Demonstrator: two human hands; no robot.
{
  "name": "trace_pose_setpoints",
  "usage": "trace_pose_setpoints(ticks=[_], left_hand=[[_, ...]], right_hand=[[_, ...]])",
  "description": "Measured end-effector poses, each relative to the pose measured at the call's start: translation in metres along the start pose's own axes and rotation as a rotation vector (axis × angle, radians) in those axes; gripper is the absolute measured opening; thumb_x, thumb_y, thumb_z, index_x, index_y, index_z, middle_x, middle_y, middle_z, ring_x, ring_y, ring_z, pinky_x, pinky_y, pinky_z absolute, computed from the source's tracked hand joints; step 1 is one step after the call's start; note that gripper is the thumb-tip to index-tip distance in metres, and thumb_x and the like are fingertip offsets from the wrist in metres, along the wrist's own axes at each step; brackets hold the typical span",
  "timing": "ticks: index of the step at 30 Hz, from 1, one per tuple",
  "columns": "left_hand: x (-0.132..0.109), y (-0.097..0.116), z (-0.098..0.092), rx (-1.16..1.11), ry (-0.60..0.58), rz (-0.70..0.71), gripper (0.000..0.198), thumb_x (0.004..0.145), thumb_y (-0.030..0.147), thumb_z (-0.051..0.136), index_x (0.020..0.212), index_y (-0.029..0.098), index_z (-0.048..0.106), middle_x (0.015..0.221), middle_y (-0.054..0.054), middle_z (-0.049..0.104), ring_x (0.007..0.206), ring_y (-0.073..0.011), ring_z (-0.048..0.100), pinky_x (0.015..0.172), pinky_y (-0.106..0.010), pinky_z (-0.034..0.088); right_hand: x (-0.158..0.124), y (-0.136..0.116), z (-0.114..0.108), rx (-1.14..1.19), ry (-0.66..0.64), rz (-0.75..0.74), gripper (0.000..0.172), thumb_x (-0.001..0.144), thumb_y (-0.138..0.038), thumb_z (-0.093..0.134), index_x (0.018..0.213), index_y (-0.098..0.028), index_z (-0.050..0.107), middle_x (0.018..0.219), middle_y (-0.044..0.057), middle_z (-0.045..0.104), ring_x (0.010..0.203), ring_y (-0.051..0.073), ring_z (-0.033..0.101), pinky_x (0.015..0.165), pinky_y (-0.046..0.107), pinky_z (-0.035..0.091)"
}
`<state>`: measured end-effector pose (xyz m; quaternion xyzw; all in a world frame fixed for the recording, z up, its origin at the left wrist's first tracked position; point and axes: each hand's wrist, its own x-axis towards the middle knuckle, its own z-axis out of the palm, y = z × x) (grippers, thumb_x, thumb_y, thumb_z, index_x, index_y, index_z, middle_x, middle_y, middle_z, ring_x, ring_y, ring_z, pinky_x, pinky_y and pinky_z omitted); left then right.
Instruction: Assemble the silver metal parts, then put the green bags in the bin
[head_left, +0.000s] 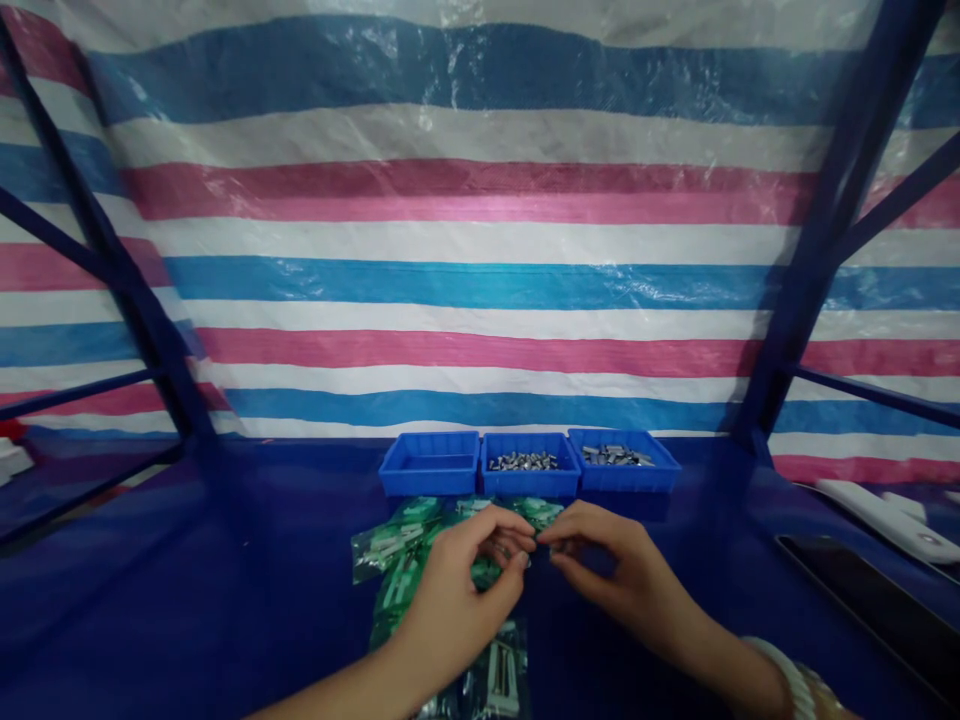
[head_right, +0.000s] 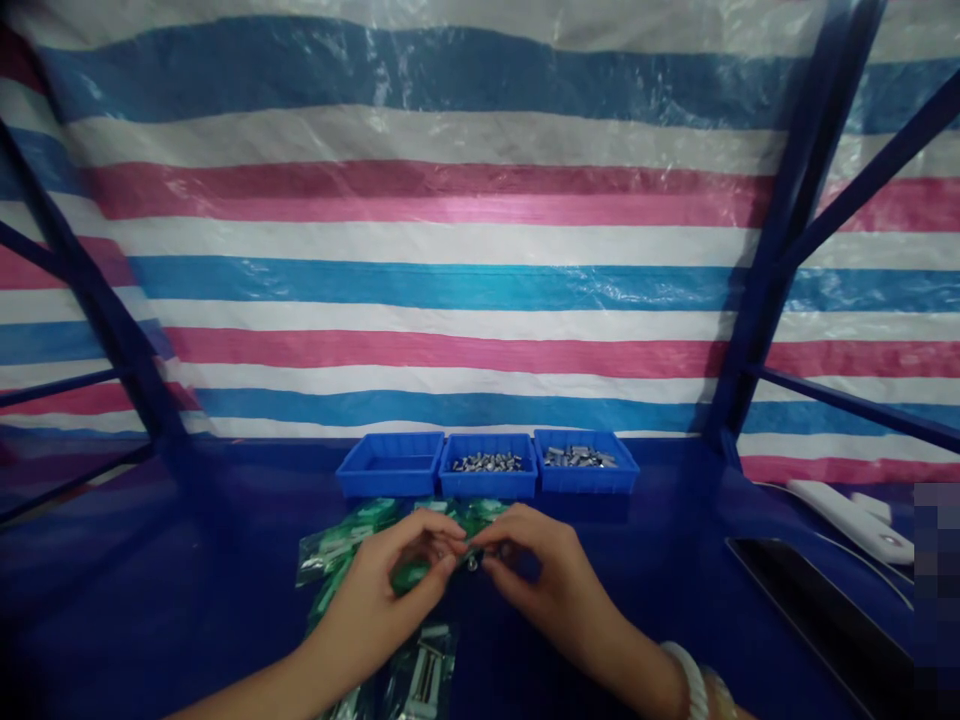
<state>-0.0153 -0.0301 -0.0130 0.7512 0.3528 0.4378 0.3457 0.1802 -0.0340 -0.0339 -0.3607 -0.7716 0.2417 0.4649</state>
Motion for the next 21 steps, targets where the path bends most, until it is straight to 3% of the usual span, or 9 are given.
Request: trace_pose_setpoints(ticks=[4, 7, 13, 21], left_hand=[[-0.005, 0.000, 0.008, -0.396, -0.126, -0.252, 0.017, 0.081, 0.026, 0.066, 0.096, 0.017, 0.062, 0.087, -0.004, 0.067, 0.072, -0.0139, 0.065, 0.064, -0.025, 0.051], [-0.007, 0.000, 0.010, -0.537, -0.141, -0.308, 0.023, 0.080, 0.029, 0.072, 0.097, 0.017, 0.063, 0.086, -0.002, 0.066, 0.072, -0.0109, 0.062, 0.065, -0.021, 0.048], [-0.005, -0.002, 0.010, -0.622, -0.100, -0.256, 0.033, 0.076, 0.027, 0.078, 0.104, 0.021, 0.061, 0.093, -0.001, 0.066, 0.067, -0.0077, 0.060, 0.064, -0.021, 0.047], [-0.005, 0.005, 0.007, -0.452, -0.069, -0.218, 0.015, 0.077, 0.027, 0.074, 0.082, 0.018, 0.063, 0.067, 0.002, 0.063, 0.063, -0.0111, 0.061, 0.063, -0.023, 0.049]], right_hand=[[-0.002, -0.016, 0.007, 0.284, 0.133, 0.060, 0.007, 0.085, -0.020, 0.066, 0.091, -0.022, 0.067, 0.087, 0.003, 0.065, 0.079, 0.017, 0.065, 0.069, 0.026, 0.056], [-0.007, -0.019, 0.010, 0.288, 0.145, 0.006, 0.010, 0.083, -0.015, 0.067, 0.091, -0.022, 0.065, 0.085, 0.003, 0.065, 0.076, 0.016, 0.065, 0.068, 0.026, 0.057], [-0.008, -0.020, 0.009, 0.146, 0.191, -0.111, 0.017, 0.082, -0.009, 0.064, 0.092, -0.024, 0.064, 0.088, 0.004, 0.067, 0.087, 0.019, 0.064, 0.078, 0.031, 0.054], [-0.007, -0.023, 0.007, -0.093, 0.191, -0.283, 0.028, 0.083, -0.008, 0.065, 0.102, -0.028, 0.066, 0.084, 0.003, 0.070, 0.082, 0.021, 0.063, 0.074, 0.035, 0.052]])
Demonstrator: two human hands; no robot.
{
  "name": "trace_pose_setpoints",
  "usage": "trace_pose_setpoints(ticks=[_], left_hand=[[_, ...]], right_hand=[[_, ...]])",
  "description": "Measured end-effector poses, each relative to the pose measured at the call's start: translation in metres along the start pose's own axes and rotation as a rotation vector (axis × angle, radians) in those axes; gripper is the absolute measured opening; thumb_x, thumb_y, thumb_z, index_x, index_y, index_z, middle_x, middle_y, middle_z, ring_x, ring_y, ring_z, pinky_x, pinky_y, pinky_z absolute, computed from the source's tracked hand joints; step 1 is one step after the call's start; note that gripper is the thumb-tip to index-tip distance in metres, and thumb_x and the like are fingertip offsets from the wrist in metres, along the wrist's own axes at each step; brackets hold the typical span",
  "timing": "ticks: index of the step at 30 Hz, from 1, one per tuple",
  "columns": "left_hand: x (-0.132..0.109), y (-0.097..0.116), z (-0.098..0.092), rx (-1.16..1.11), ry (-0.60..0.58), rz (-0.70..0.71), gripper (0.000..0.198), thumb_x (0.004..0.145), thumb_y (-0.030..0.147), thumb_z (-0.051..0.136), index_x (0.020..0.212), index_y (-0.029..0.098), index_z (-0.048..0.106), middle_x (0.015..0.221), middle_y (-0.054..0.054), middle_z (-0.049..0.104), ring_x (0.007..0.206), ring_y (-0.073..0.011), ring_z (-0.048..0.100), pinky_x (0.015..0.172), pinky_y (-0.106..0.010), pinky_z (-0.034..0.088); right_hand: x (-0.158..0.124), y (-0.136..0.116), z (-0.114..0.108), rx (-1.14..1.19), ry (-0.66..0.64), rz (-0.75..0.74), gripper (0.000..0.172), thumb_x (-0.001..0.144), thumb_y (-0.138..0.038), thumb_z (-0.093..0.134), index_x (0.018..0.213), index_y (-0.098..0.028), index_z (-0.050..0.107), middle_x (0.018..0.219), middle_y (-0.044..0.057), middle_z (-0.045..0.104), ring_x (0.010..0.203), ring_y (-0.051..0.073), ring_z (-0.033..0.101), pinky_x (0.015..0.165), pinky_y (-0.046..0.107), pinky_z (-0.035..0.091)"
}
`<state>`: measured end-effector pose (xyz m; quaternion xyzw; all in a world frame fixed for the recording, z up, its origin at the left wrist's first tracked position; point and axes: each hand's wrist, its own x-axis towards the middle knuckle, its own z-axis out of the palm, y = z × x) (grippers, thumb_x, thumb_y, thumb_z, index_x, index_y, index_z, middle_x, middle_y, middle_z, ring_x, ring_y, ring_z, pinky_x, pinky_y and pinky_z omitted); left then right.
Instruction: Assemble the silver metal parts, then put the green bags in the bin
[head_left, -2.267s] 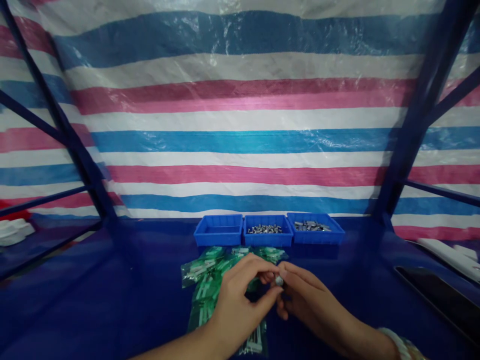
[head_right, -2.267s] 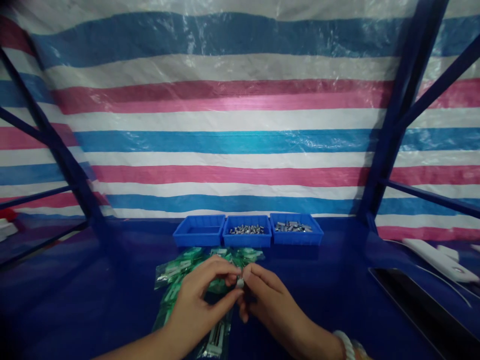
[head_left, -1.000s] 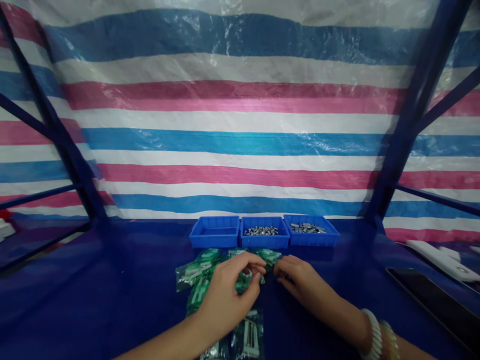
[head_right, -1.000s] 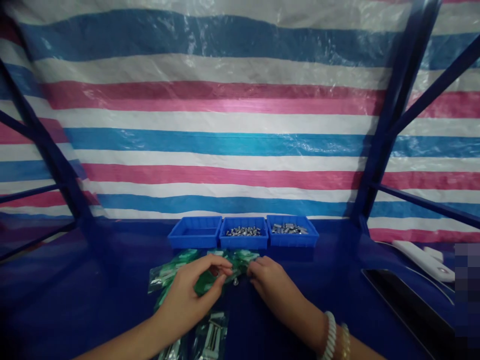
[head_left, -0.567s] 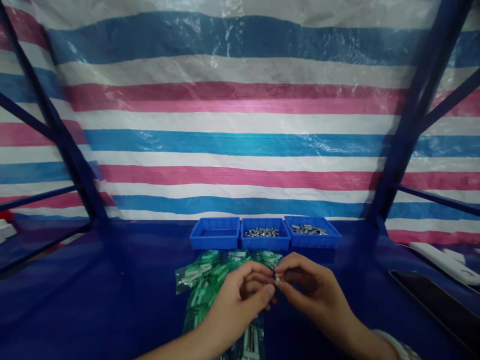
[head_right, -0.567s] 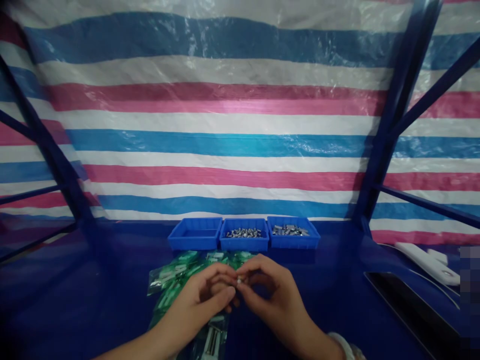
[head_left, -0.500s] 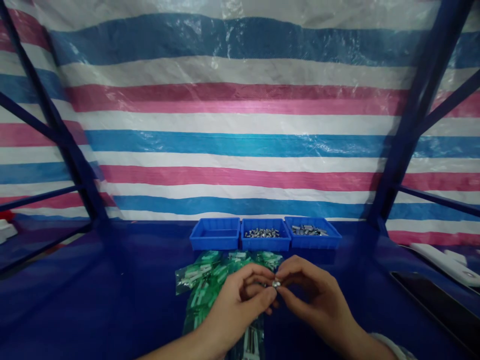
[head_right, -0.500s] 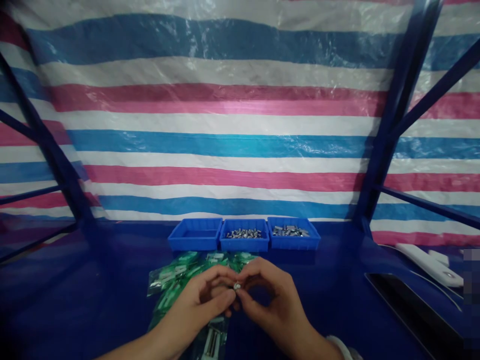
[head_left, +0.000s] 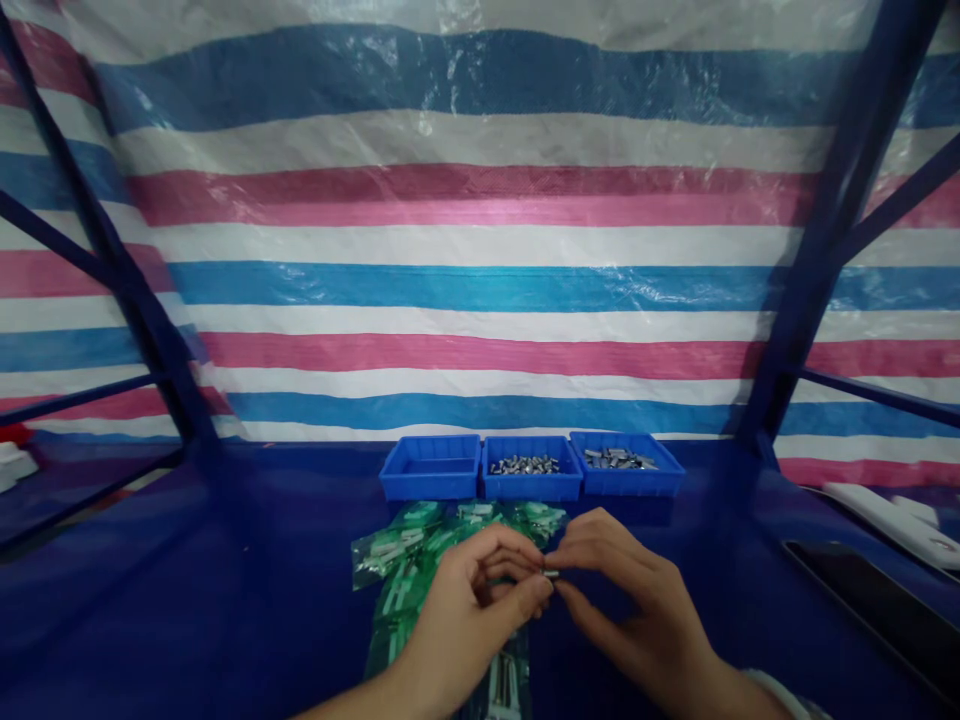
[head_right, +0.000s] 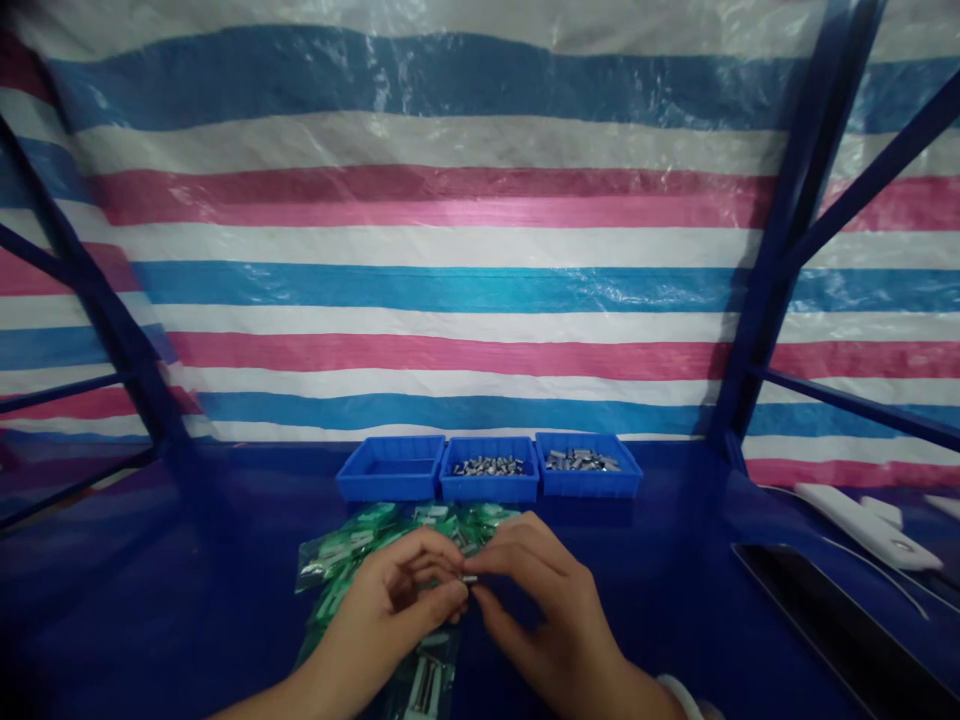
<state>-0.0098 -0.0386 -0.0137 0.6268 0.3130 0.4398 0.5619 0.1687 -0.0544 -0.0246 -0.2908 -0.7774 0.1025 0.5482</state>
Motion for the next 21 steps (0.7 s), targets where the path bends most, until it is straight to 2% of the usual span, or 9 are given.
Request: trace_pose_setpoints(ticks=[4, 6, 8, 10, 13, 16, 21], left_hand=[[0.000, 0.000, -0.002, 0.011, 0.012, 0.013, 0.019, 0.078, 0.033, 0.073, 0.085, 0.018, 0.064, 0.069, 0.001, 0.065, 0.064, -0.0124, 0.063, 0.063, -0.025, 0.051], [-0.001, -0.002, -0.002, -0.004, 0.013, 0.012, 0.024, 0.081, 0.038, 0.070, 0.093, 0.019, 0.062, 0.070, 0.000, 0.066, 0.065, -0.0136, 0.064, 0.064, -0.026, 0.052], [-0.002, -0.004, -0.001, -0.009, 0.005, 0.024, 0.027, 0.085, 0.040, 0.065, 0.103, 0.020, 0.059, 0.074, -0.001, 0.067, 0.068, -0.0148, 0.065, 0.066, -0.027, 0.053], [-0.003, -0.006, 0.001, 0.045, 0.018, 0.067, 0.027, 0.087, 0.035, 0.062, 0.109, 0.022, 0.055, 0.079, -0.002, 0.067, 0.071, -0.0150, 0.066, 0.068, -0.027, 0.053], [-0.004, -0.009, 0.005, 0.167, 0.074, 0.147, 0.033, 0.081, 0.019, 0.066, 0.111, 0.023, 0.053, 0.083, -0.001, 0.064, 0.072, -0.0140, 0.065, 0.069, -0.026, 0.053], [-0.004, -0.011, 0.007, 0.242, 0.111, 0.153, 0.032, 0.074, 0.011, 0.066, 0.104, 0.021, 0.058, 0.079, 0.000, 0.062, 0.068, -0.0135, 0.063, 0.065, -0.025, 0.053], [-0.001, -0.011, 0.009, 0.333, 0.143, 0.203, 0.009, 0.073, 0.011, 0.067, 0.079, 0.018, 0.065, 0.074, 0.000, 0.060, 0.062, -0.0129, 0.059, 0.059, -0.023, 0.050]], right_hand=[[-0.001, 0.002, -0.002, -0.030, -0.010, -0.011, 0.023, 0.086, -0.012, 0.065, 0.102, -0.029, 0.069, 0.084, 0.004, 0.071, 0.080, 0.023, 0.064, 0.072, 0.036, 0.052], [-0.001, 0.002, -0.003, 0.015, -0.033, 0.081, 0.014, 0.089, -0.018, 0.063, 0.097, -0.027, 0.069, 0.083, 0.004, 0.070, 0.079, 0.021, 0.063, 0.071, 0.034, 0.051], [0.000, 0.002, -0.004, 0.109, -0.054, 0.244, 0.009, 0.093, -0.026, 0.058, 0.092, -0.025, 0.067, 0.081, 0.003, 0.067, 0.076, 0.019, 0.062, 0.069, 0.031, 0.049], [0.000, 0.002, -0.002, 0.245, -0.069, 0.423, 0.021, 0.095, -0.036, 0.053, 0.085, -0.022, 0.064, 0.076, 0.002, 0.063, 0.071, 0.016, 0.059, 0.065, 0.028, 0.047], [-0.002, 0.003, 0.007, 0.476, -0.109, 0.622, 0.037, 0.095, -0.049, 0.049, 0.075, -0.019, 0.058, 0.069, 0.000, 0.057, 0.063, 0.014, 0.055, 0.061, 0.025, 0.046], [-0.009, 0.007, 0.020, 0.698, -0.133, 0.765, 0.040, 0.091, -0.055, 0.052, 0.076, -0.018, 0.055, 0.063, -0.002, 0.053, 0.054, 0.011, 0.051, 0.053, 0.022, 0.044], [-0.022, 0.015, 0.037, 0.988, -0.152, 0.883, 0.042, 0.085, -0.060, 0.059, 0.078, -0.019, 0.053, 0.053, -0.007, 0.046, 0.044, 0.008, 0.043, 0.045, 0.020, 0.043]])
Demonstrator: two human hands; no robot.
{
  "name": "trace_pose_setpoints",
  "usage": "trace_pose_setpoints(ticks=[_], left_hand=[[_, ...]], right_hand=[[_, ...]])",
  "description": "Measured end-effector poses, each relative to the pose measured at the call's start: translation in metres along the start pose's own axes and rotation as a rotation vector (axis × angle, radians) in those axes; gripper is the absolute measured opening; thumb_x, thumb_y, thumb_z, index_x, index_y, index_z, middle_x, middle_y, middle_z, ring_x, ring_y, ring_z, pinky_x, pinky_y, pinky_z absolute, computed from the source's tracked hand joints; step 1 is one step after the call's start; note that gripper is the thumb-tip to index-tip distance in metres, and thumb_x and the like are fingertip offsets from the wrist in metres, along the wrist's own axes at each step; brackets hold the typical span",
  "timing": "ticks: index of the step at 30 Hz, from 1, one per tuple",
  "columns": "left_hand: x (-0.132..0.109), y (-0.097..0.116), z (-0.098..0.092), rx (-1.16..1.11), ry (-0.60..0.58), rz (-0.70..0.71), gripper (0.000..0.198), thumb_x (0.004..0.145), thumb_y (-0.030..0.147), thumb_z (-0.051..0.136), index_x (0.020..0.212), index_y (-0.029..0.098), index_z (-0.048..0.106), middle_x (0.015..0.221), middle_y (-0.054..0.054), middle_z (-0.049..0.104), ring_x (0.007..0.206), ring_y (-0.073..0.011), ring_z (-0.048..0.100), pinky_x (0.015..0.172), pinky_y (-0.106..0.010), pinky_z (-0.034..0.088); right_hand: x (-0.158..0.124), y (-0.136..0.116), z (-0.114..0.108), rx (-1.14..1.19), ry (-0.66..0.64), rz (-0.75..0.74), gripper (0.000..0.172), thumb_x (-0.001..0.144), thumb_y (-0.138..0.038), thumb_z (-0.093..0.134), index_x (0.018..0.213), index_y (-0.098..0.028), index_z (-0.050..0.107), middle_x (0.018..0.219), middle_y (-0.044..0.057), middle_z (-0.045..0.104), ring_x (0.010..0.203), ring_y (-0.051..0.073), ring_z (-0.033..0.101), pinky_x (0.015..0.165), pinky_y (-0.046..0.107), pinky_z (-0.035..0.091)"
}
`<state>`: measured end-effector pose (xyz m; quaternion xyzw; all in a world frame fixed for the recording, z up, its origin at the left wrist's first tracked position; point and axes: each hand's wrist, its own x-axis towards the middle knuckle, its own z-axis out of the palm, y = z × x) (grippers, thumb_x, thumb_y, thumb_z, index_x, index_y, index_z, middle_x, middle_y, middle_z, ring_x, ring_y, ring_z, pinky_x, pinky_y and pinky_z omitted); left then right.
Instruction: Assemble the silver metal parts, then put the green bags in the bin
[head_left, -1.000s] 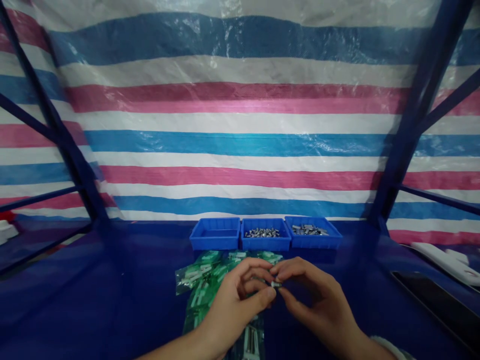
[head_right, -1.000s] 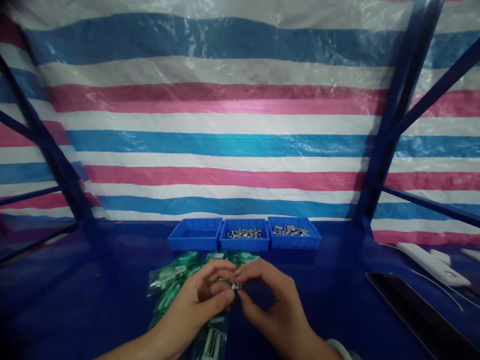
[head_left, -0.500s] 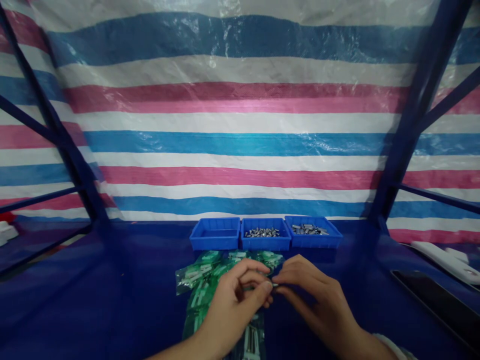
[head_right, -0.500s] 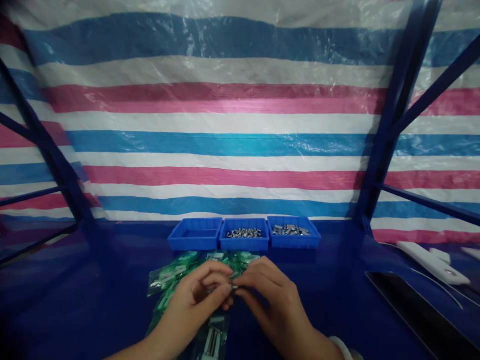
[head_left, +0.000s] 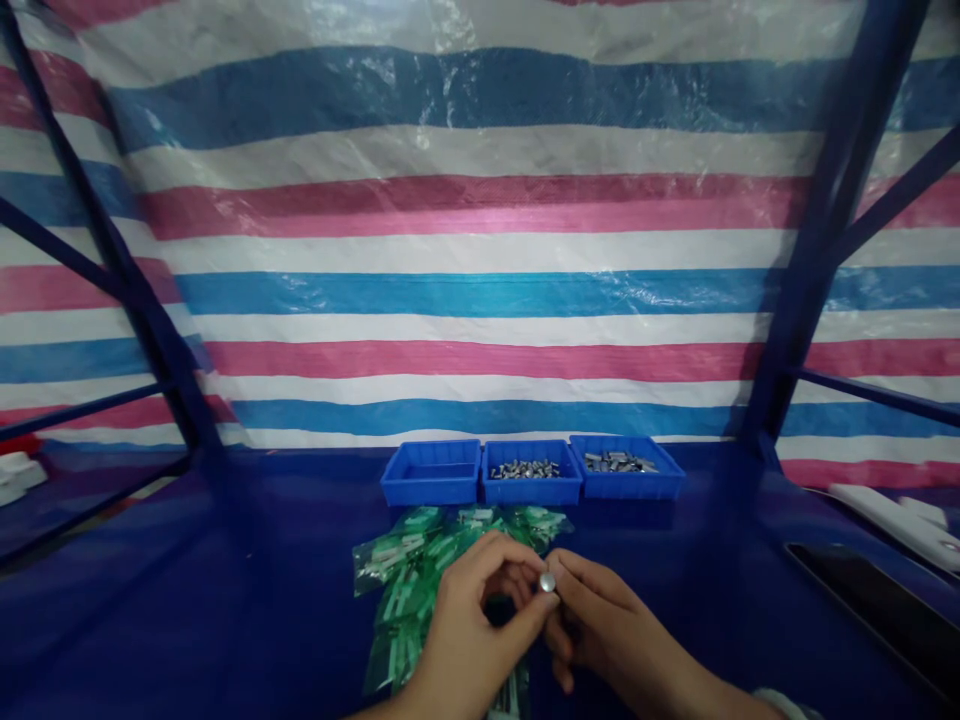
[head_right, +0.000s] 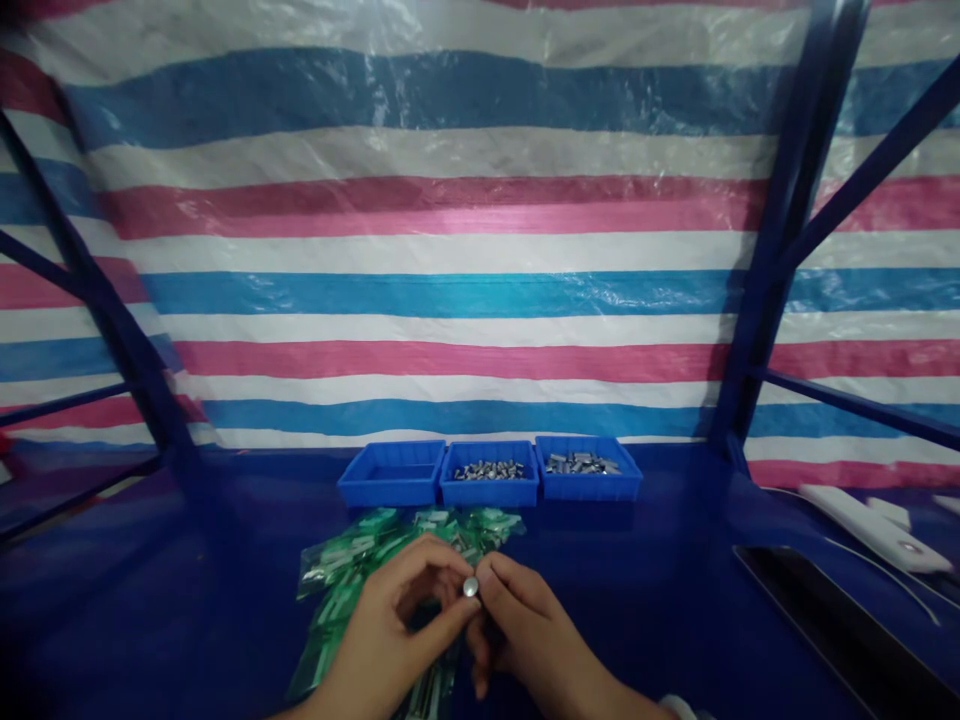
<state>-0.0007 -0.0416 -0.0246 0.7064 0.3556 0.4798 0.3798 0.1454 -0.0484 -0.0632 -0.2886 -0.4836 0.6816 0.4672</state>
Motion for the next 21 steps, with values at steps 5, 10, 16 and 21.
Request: trace_pose_setpoints(ticks=[5, 10, 16, 21], left_hand=[[0.002, 0.003, -0.001, 0.097, 0.000, 0.110, 0.008, 0.075, 0.012, 0.067, 0.079, 0.019, 0.068, 0.077, -0.001, 0.062, 0.064, -0.0143, 0.061, 0.058, -0.024, 0.051], [0.050, 0.004, -0.017, 0.399, 0.011, 0.289, 0.006, 0.080, 0.017, 0.066, 0.085, 0.019, 0.069, 0.080, -0.003, 0.071, 0.074, -0.0173, 0.066, 0.072, -0.030, 0.053], [0.118, -0.021, -0.036, 0.576, -0.056, 0.320, 0.017, 0.075, 0.012, 0.068, 0.090, 0.019, 0.071, 0.087, -0.005, 0.074, 0.080, -0.0222, 0.068, 0.076, -0.037, 0.054], [0.088, -0.025, -0.046, 0.622, -0.023, 0.343, 0.021, 0.079, 0.012, 0.061, 0.097, 0.019, 0.068, 0.098, -0.007, 0.072, 0.096, -0.0249, 0.066, 0.088, -0.044, 0.050]], right_hand=[[0.002, 0.002, -0.003, 0.043, -0.038, 0.019, 0.046, 0.081, -0.063, 0.061, 0.085, -0.018, 0.055, 0.054, -0.007, 0.047, 0.045, 0.009, 0.046, 0.045, 0.021, 0.044], [0.008, -0.015, -0.016, -0.245, 0.121, -0.164, 0.041, 0.089, -0.057, 0.053, 0.082, -0.017, 0.057, 0.058, -0.004, 0.053, 0.047, 0.009, 0.049, 0.047, 0.021, 0.038], [0.016, -0.030, -0.042, -0.623, 0.280, -0.317, 0.028, 0.090, -0.042, 0.054, 0.083, -0.017, 0.062, 0.075, 0.003, 0.062, 0.063, 0.015, 0.057, 0.056, 0.026, 0.044], [0.013, -0.022, -0.043, -0.997, 0.148, -0.525, 0.025, 0.087, -0.013, 0.051, 0.106, -0.022, 0.065, 0.109, 0.008, 0.066, 0.100, 0.023, 0.059, 0.083, 0.037, 0.049]])
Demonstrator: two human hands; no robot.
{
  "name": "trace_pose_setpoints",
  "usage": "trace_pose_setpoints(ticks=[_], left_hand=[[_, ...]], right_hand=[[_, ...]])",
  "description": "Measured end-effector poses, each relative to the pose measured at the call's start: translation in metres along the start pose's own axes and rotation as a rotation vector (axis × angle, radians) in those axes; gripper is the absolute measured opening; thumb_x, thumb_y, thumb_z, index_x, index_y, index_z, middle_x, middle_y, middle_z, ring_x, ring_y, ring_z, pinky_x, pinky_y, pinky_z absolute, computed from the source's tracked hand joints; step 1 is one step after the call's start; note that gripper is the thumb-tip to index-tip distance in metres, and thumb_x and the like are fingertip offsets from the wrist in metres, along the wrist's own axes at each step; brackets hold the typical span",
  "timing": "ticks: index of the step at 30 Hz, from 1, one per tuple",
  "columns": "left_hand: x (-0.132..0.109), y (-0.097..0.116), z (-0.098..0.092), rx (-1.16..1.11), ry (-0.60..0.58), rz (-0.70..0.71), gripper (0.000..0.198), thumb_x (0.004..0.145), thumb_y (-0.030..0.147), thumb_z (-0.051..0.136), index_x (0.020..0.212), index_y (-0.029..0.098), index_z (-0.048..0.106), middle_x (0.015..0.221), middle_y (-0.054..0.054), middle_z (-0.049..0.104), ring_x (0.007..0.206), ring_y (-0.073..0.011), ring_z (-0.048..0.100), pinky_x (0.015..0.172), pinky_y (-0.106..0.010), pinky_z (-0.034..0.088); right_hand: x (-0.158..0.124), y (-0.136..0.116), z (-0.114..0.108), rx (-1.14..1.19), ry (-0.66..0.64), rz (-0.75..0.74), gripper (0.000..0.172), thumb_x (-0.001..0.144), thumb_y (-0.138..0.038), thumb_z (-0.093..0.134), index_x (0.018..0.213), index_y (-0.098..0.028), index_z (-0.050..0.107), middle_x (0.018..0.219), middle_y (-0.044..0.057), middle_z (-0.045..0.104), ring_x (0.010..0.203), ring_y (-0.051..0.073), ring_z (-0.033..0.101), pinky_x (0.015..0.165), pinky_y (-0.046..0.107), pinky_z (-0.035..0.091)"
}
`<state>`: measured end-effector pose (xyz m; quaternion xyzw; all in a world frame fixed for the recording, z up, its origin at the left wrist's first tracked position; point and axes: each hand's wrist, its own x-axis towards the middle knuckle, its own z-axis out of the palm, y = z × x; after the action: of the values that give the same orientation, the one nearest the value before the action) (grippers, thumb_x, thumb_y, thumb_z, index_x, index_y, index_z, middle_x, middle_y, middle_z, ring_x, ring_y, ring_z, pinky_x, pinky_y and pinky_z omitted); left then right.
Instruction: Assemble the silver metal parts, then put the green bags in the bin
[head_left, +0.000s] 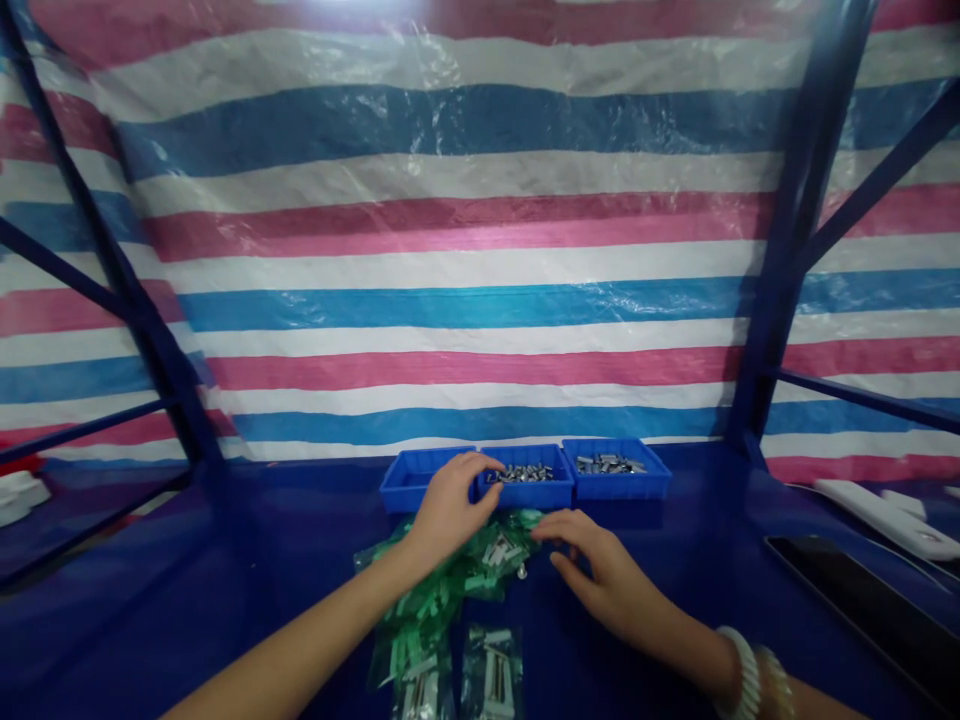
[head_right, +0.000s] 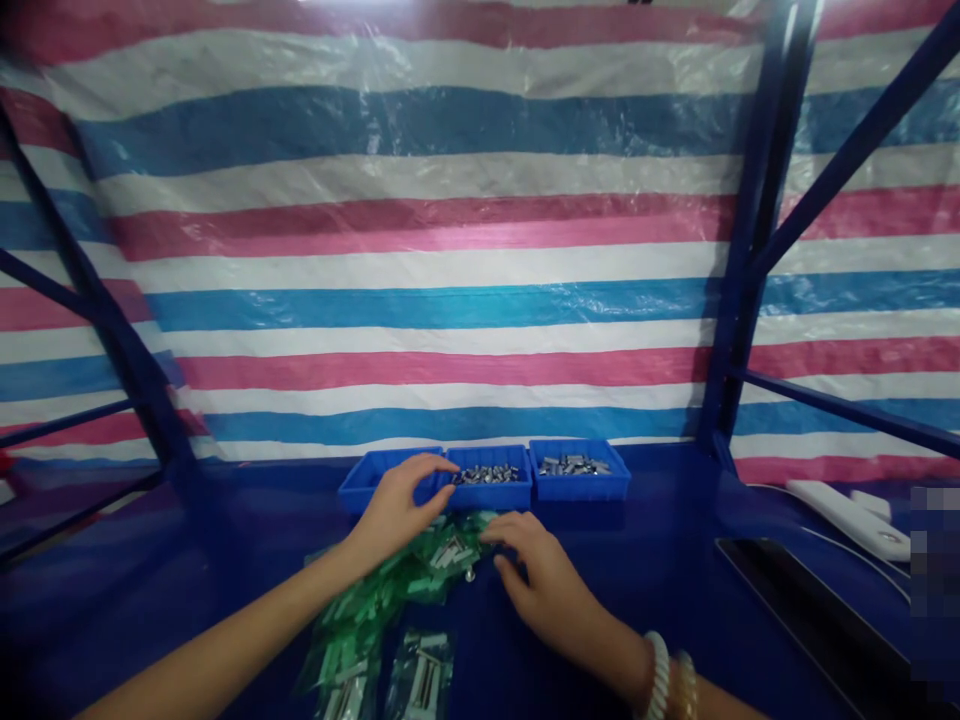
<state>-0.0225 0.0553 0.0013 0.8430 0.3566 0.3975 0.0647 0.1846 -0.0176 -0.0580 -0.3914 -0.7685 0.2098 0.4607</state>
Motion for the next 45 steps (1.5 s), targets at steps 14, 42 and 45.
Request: trace_pose_setpoints(ticks=[14, 42, 45], left_hand=[[-0.044, 0.018, -0.004, -0.118, 0.032, 0.041, 0.016, 0.083, 0.009, 0.055, 0.090, 0.020, 0.064, 0.095, -0.005, 0.068, 0.093, -0.0207, 0.064, 0.084, -0.039, 0.051], [-0.067, 0.066, 0.006, -0.414, 0.182, 0.098, 0.017, 0.075, 0.004, 0.069, 0.084, 0.018, 0.069, 0.075, -0.002, 0.066, 0.071, -0.0137, 0.065, 0.064, -0.023, 0.052], [-0.064, 0.067, 0.005, -0.423, 0.173, 0.097, 0.018, 0.076, 0.003, 0.066, 0.085, 0.018, 0.070, 0.079, -0.003, 0.068, 0.075, -0.0151, 0.066, 0.067, -0.026, 0.054]], right_hand=[[0.006, 0.000, 0.017, -0.380, -0.268, -0.229, 0.025, 0.092, -0.004, 0.047, 0.098, -0.019, 0.067, 0.101, 0.007, 0.066, 0.095, 0.021, 0.059, 0.087, 0.035, 0.051], [-0.009, -0.034, 0.027, 1.235, -0.229, 0.503, 0.036, 0.079, -0.048, 0.073, 0.083, -0.016, 0.057, 0.066, -0.003, 0.056, 0.056, 0.008, 0.052, 0.059, 0.022, 0.043], [-0.009, -0.034, 0.027, 1.188, -0.220, 0.495, 0.034, 0.079, -0.047, 0.074, 0.081, -0.015, 0.061, 0.067, -0.002, 0.055, 0.057, 0.008, 0.050, 0.059, 0.021, 0.042]])
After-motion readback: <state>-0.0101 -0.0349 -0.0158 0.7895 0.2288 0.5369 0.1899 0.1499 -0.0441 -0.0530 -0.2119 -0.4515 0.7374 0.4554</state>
